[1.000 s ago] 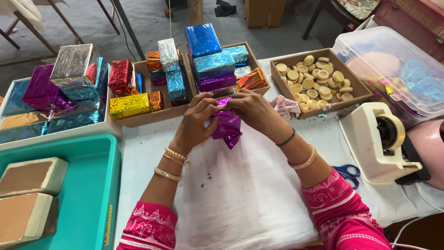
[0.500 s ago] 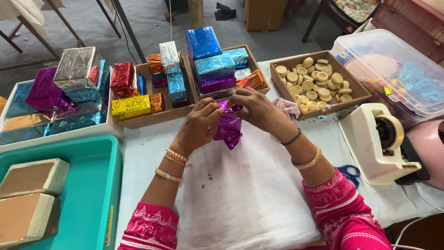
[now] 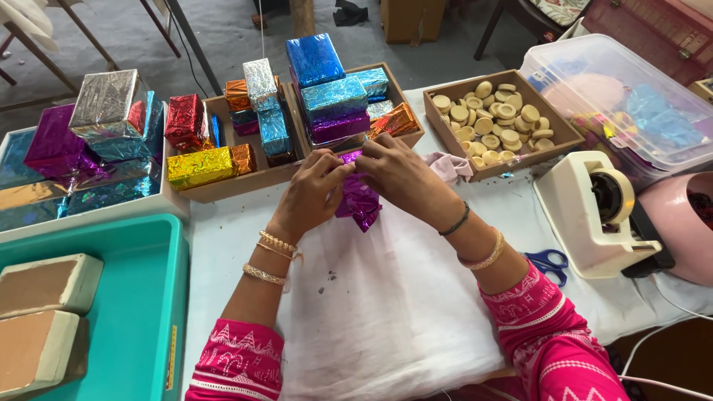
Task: The person wraps a small box in shiny purple foil, folding the edges and securing them with tape. They then place the wrapped box into a larger container. Next, they open a small cardboard box, wipe the inside with a cloth, and place a colorful fabric item inside before closing the lid.
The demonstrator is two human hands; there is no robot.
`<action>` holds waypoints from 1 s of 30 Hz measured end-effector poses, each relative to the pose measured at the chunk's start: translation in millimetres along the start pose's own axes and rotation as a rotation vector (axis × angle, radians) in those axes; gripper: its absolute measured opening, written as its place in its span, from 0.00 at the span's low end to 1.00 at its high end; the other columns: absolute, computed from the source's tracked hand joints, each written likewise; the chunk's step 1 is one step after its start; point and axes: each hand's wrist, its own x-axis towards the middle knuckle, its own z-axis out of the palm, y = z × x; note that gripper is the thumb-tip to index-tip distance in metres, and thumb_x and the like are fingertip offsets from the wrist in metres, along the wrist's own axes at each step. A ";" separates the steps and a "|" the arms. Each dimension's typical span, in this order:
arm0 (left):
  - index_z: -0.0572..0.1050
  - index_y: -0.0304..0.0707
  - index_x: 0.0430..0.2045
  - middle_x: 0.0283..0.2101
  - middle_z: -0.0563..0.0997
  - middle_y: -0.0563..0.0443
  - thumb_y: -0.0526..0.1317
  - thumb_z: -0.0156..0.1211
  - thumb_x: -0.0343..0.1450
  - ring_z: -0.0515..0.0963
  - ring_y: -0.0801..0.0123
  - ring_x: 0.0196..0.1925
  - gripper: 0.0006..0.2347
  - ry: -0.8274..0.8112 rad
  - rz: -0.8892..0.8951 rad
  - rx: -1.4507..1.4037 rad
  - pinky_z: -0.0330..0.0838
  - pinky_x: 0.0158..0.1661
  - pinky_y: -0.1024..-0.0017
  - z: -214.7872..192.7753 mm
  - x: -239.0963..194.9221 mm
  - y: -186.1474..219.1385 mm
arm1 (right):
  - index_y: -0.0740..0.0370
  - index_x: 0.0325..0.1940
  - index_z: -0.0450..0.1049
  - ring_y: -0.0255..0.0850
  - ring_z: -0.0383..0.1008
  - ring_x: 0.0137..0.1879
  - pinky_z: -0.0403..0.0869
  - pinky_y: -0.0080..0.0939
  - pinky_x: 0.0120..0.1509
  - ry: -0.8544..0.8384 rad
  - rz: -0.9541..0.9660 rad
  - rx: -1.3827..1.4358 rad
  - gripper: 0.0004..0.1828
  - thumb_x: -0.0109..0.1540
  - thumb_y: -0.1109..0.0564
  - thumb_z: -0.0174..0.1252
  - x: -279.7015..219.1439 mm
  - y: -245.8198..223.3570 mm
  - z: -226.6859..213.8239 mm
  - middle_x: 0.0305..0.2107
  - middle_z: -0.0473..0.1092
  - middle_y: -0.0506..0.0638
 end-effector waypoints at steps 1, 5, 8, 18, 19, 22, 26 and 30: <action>0.79 0.32 0.45 0.42 0.77 0.45 0.27 0.62 0.66 0.76 0.54 0.53 0.14 0.000 0.003 0.000 0.76 0.54 0.61 -0.1 -0.2 0.2 | 0.61 0.45 0.75 0.49 0.69 0.52 0.73 0.49 0.59 0.002 0.001 -0.003 0.09 0.61 0.58 0.64 -1.2 -2.4 -4.0 0.44 0.70 0.51; 0.80 0.35 0.47 0.43 0.77 0.45 0.27 0.62 0.66 0.76 0.54 0.54 0.15 0.016 0.019 0.010 0.75 0.56 0.60 0.6 -0.3 -0.5 | 0.62 0.49 0.75 0.50 0.67 0.54 0.72 0.50 0.60 0.005 -0.004 0.004 0.13 0.62 0.57 0.64 -7.1 -16.2 -31.0 0.49 0.68 0.53; 0.80 0.35 0.47 0.43 0.77 0.45 0.27 0.62 0.65 0.75 0.53 0.54 0.16 0.008 0.018 0.017 0.75 0.55 0.60 2.6 -1.7 -2.1 | 0.62 0.52 0.75 0.50 0.67 0.55 0.72 0.52 0.55 -0.003 0.020 0.003 0.16 0.61 0.57 0.64 -23.6 -23.5 -54.6 0.49 0.69 0.53; 0.81 0.37 0.48 0.40 0.76 0.48 0.27 0.62 0.67 0.76 0.56 0.53 0.15 0.020 0.019 0.026 0.76 0.55 0.60 2.8 -0.9 -0.6 | 0.58 0.45 0.79 0.50 0.71 0.56 0.72 0.50 0.61 0.305 0.521 -0.313 0.08 0.62 0.59 0.66 -169.6 -4.2 -121.0 0.44 0.73 0.52; 0.81 0.37 0.48 0.40 0.76 0.48 0.27 0.62 0.67 0.76 0.56 0.53 0.15 0.017 0.026 0.017 0.76 0.55 0.60 2.2 -1.1 -1.0 | 0.58 0.45 0.79 0.50 0.71 0.56 0.72 0.50 0.61 0.305 0.530 -0.319 0.08 0.62 0.59 0.66 -184.6 -2.6 -127.1 0.44 0.73 0.52; 0.81 0.38 0.47 0.40 0.77 0.47 0.27 0.62 0.67 0.76 0.55 0.54 0.14 0.002 0.025 0.035 0.76 0.54 0.60 3.5 -1.8 -1.5 | 0.58 0.49 0.79 0.51 0.69 0.53 0.72 0.49 0.53 0.357 0.819 -0.343 0.06 0.68 0.58 0.64 -237.6 7.8 -141.7 0.45 0.72 0.53; 0.81 0.38 0.48 0.42 0.77 0.47 0.27 0.62 0.68 0.77 0.56 0.54 0.15 0.024 0.023 0.030 0.76 0.55 0.60 2.8 -1.7 0.5 | 0.58 0.49 0.81 0.51 0.70 0.52 0.71 0.51 0.59 0.273 0.868 -0.646 0.07 0.72 0.54 0.63 -303.1 32.6 -149.4 0.43 0.71 0.54; 0.81 0.38 0.48 0.42 0.77 0.46 0.26 0.62 0.66 0.76 0.54 0.54 0.16 0.017 -0.003 0.047 0.75 0.54 0.59 -0.3 -0.6 3.8 | 0.60 0.44 0.81 0.55 0.71 0.51 0.71 0.53 0.56 0.178 1.025 -0.536 0.15 0.73 0.46 0.60 -336.6 48.5 -150.3 0.39 0.72 0.55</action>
